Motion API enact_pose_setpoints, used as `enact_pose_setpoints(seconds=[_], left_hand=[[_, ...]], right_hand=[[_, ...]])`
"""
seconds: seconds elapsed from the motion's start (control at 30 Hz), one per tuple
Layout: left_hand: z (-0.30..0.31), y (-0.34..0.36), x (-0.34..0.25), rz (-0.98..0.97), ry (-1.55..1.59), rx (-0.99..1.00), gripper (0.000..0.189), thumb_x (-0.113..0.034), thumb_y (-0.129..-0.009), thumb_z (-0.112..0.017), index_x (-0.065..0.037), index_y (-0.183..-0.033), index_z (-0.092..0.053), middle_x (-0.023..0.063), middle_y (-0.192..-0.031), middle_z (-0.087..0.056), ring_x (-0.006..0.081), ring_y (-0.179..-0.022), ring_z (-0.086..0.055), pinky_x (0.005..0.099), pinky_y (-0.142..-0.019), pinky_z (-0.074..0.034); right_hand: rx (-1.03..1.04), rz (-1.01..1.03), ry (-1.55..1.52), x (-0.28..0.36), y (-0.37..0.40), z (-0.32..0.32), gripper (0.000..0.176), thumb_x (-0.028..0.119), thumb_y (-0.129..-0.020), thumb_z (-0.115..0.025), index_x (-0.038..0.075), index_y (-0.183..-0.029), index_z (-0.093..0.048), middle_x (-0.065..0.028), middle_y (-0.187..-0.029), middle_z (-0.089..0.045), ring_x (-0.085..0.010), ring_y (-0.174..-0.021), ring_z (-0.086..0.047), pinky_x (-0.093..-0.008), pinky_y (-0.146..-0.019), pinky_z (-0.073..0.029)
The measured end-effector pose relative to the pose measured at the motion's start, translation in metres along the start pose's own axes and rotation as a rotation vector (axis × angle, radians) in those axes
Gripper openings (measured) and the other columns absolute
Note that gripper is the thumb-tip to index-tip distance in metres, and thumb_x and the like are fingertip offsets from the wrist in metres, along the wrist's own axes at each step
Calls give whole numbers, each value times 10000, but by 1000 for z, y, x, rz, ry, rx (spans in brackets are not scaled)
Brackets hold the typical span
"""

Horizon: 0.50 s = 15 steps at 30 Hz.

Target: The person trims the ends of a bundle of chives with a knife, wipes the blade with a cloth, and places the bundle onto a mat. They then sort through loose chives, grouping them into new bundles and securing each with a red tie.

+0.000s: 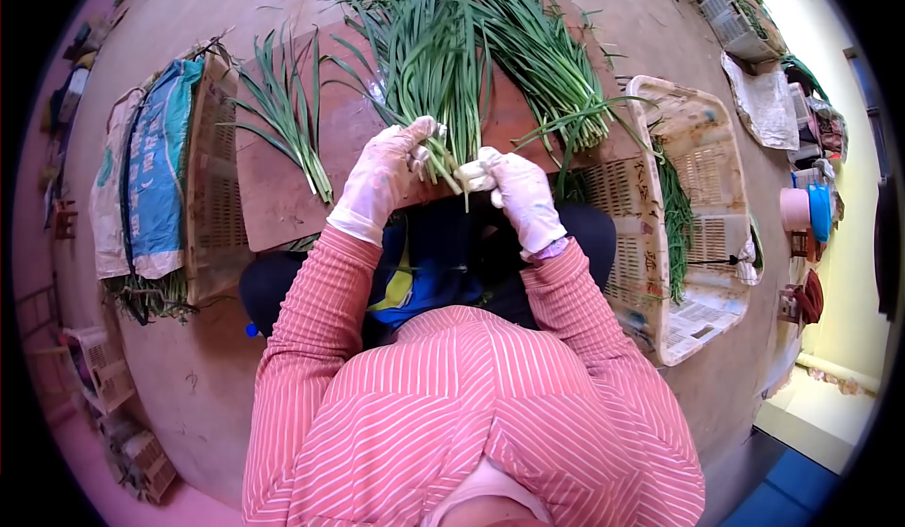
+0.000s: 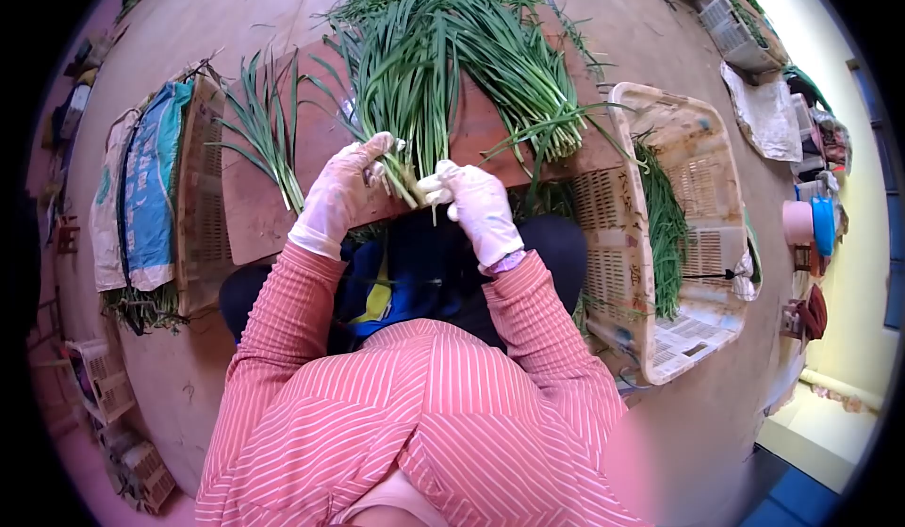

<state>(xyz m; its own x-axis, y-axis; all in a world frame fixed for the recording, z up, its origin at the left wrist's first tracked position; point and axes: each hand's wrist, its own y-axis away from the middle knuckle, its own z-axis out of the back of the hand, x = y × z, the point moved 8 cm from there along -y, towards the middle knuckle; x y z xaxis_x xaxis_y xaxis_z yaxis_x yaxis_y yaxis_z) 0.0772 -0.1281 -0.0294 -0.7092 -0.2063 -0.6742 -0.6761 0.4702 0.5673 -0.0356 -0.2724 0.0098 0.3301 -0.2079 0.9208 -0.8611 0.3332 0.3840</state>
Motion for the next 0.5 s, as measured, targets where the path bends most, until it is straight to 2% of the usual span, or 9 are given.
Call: enact_pose_setpoints(seconds=[0.1,0.13,0.17,0.23,0.27,0.3,0.37,0.4,0.5], left_hand=[[16,-4,-6,-63,-9,-5,248,-259,-895,-729,-89,-773,-596,-44,-640,-464,63,-547,-398,222,-522,-356],[20,-1,-9,-71,-81,0,195,-232,-924,-682,-56,-875,-614,11,-700,-550,123,-585,-515,270,-555,-457],[18,4,-13,-78,-154,8,183,-204,-954,-635,-23,-977,-632,66,-759,-636,182,-624,-633,318,-588,-558],[5,14,-6,-11,-66,35,176,-206,-948,-644,-31,-957,-627,52,-724,-613,168,-597,-615,311,-541,-530],[-3,19,0,54,24,61,172,-207,-942,-654,-38,-936,-621,38,-688,-590,154,-569,-598,304,-494,-502],[-8,24,-1,54,25,62,172,-207,-942,-654,-38,-936,-621,38,-688,-590,154,-569,-598,304,-494,-502],[-9,30,-5,42,33,-7,182,-216,-931,-669,-51,-890,-604,41,-675,-578,170,-548,-593,323,-467,-495],[-9,27,-5,47,55,49,185,-219,-921,-678,-60,-879,-595,62,-721,-609,200,-562,-613,352,-509,-539],[-10,30,-2,83,48,-6,185,-224,-919,-679,-63,-890,-593,72,-752,-624,220,-584,-629,384,-538,-565]], right_hand=[[-28,101,13,18,6,5,336,326,-1008,-531,53,-893,-688,2,-860,-729,-8,-678,-594,-171,-530,-391],[22,130,76,19,2,4,333,342,-970,-605,17,-950,-675,-55,-922,-735,-62,-744,-651,-198,-544,-427],[20,129,73,19,3,0,333,342,-970,-605,17,-950,-675,-55,-922,-735,-62,-744,-651,-198,-544,-427],[37,477,569,50,14,-31,374,426,-900,-664,54,-907,-700,-60,-752,-680,-198,-692,-647,-329,-623,-478],[10,502,705,55,14,-41,410,457,-843,-710,49,-879,-693,-96,-729,-635,-272,-710,-642,-390,-672,-482],[52,228,658,41,8,-44,399,439,-836,-724,42,-840,-685,-98,-728,-631,-243,-692,-635,-367,-656,-479],[-25,317,507,30,1,-43,389,415,-836,-732,30,-816,-677,-108,-705,-625,-236,-670,-621,-347,-637,-472],[-20,321,508,23,-2,-43,389,415,-836,-732,30,-816,-677,-108,-705,-625,-236,-670,-621,-347,-637,-472],[-57,384,389,22,1,-44,315,331,-831,-761,28,-808,-678,-64,-687,-630,-162,-626,-596,-300,-600,-458]])
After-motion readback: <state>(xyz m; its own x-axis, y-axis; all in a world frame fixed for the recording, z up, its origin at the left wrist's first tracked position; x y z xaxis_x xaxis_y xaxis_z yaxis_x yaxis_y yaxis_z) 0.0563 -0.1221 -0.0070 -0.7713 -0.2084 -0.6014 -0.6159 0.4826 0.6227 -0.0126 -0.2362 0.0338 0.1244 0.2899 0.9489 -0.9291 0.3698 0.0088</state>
